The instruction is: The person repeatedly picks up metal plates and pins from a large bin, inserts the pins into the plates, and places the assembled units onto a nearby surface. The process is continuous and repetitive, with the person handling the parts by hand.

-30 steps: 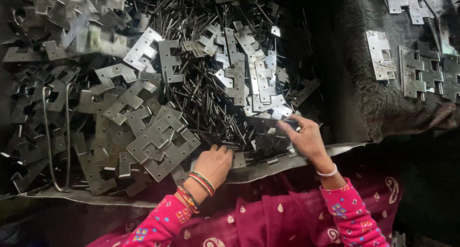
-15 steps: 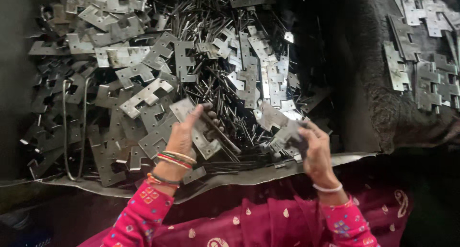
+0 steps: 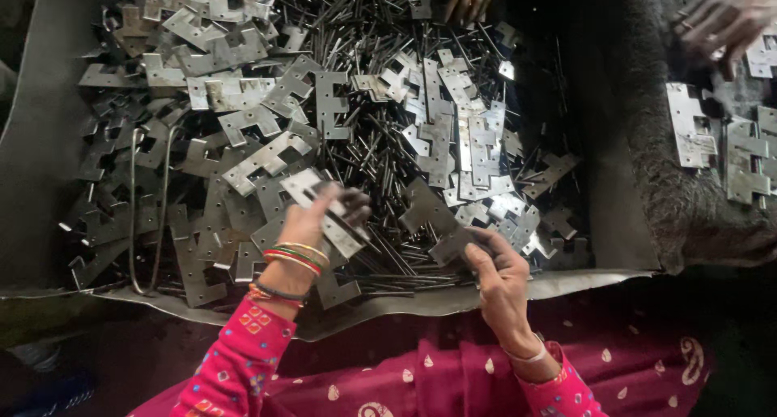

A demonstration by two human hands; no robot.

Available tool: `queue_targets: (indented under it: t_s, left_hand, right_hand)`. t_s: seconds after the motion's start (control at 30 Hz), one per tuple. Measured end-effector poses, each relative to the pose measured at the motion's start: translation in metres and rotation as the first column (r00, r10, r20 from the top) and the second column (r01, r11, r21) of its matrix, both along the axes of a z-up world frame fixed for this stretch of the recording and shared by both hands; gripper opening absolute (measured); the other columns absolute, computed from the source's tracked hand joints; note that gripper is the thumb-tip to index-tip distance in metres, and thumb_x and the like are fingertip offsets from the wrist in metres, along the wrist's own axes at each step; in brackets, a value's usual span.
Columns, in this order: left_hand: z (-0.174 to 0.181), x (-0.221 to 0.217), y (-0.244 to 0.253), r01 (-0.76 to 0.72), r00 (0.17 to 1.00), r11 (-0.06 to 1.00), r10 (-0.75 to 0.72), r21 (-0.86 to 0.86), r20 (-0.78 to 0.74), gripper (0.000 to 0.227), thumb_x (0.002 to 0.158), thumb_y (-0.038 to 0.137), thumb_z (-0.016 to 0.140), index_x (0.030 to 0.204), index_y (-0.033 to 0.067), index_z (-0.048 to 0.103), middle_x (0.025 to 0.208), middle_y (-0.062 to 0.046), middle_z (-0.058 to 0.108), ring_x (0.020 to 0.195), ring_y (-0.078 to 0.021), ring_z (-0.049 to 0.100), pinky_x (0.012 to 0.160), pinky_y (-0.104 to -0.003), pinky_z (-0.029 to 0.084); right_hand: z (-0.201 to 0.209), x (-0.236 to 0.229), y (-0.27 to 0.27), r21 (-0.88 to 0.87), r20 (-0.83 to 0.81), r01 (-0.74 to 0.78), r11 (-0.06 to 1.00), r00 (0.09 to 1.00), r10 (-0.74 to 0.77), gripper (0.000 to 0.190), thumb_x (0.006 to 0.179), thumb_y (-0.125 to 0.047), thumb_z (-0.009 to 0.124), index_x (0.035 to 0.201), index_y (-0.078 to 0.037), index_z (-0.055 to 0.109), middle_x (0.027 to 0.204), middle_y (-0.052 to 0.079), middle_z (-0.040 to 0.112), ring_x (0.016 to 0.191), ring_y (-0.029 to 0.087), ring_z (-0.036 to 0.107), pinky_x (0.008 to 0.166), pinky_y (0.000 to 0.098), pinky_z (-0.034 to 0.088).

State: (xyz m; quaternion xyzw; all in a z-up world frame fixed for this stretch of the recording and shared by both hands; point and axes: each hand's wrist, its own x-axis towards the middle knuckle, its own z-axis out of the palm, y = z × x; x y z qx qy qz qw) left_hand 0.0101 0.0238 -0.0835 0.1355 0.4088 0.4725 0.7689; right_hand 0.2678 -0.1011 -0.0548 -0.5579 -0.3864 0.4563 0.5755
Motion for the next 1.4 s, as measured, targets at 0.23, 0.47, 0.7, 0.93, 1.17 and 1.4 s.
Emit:
queue_targets:
  t_s: [0.23,0.47,0.7,0.93,1.17,1.4]
  left_hand:
    - [-0.016,0.048,-0.026,0.087,0.996,0.996,-0.088,-0.023,-0.024,0.050,0.091,0.038,0.070,0.109,-0.0078,0.063,0.100,-0.023,0.073,0.090,-0.0379,0.075,0.075,-0.048,0.065]
    - [-0.008,0.052,-0.037,0.130,0.969,0.972,-0.083,-0.196,0.231,0.070,0.083,0.069,0.045,0.114,0.0088,0.062,0.094,-0.020,0.076,0.080,-0.0351,0.076,0.069,-0.046,0.064]
    - [-0.028,0.057,-0.047,0.054,0.996,0.998,-0.057,0.041,0.072,0.031,0.100,0.025,0.058,0.121,0.0021,0.063,0.110,-0.017,0.075,0.092,-0.0268,0.074,0.081,-0.043,0.062]
    - [-0.006,0.064,-0.050,0.314,0.831,0.907,-0.120,0.280,-0.543,0.042,0.107,0.034,0.064,0.131,0.0004,0.059,0.127,-0.014,0.063,0.118,-0.0258,0.060,0.100,-0.043,0.047]
    - [0.005,-0.027,-0.004,0.570,-0.738,0.802,0.403,-0.181,-0.542,0.014,0.090,0.021,0.062,0.097,0.0151,0.071,0.099,-0.006,0.071,0.099,-0.0245,0.067,0.085,-0.047,0.050]
    - [0.012,-0.061,0.011,0.596,-0.655,0.779,0.331,-0.195,-0.680,0.025,0.092,0.039,0.067,0.096,0.0144,0.069,0.091,-0.008,0.074,0.087,-0.0293,0.073,0.074,-0.046,0.057]
  right_hand:
    - [0.004,-0.020,-0.005,0.135,0.413,0.007,0.991,0.909,-0.063,0.033,0.102,-0.011,0.062,0.132,0.001,0.065,0.112,0.008,0.076,0.097,0.013,0.070,0.087,0.0259,0.057]
    - [0.019,-0.058,-0.011,0.296,0.910,-0.564,0.771,0.411,-0.048,0.055,0.080,-0.026,0.077,0.127,-0.001,0.061,0.125,0.021,0.068,0.121,0.038,0.061,0.103,0.0519,0.039]
    - [0.005,-0.025,-0.005,-0.046,0.330,-0.123,0.991,0.935,0.131,0.040,0.097,-0.017,0.066,0.134,-0.002,0.064,0.123,0.011,0.074,0.109,0.017,0.070,0.095,0.0292,0.054]
    - [-0.024,-0.028,0.000,-0.322,-0.457,-0.258,0.911,0.885,0.089,0.043,0.093,-0.010,0.066,0.135,-0.004,0.061,0.106,0.009,0.071,0.082,0.017,0.062,0.066,0.0328,0.053]
    - [-0.025,-0.018,0.000,-0.224,-0.472,-0.143,0.964,0.881,0.021,0.040,0.092,-0.006,0.068,0.131,0.000,0.060,0.109,0.008,0.072,0.093,0.014,0.071,0.080,0.0302,0.060]
    - [-0.034,-0.021,0.003,-0.257,-0.266,-0.044,0.965,0.964,-0.027,0.048,0.087,-0.012,0.073,0.131,0.000,0.059,0.114,0.004,0.073,0.104,0.011,0.067,0.093,0.0274,0.052]
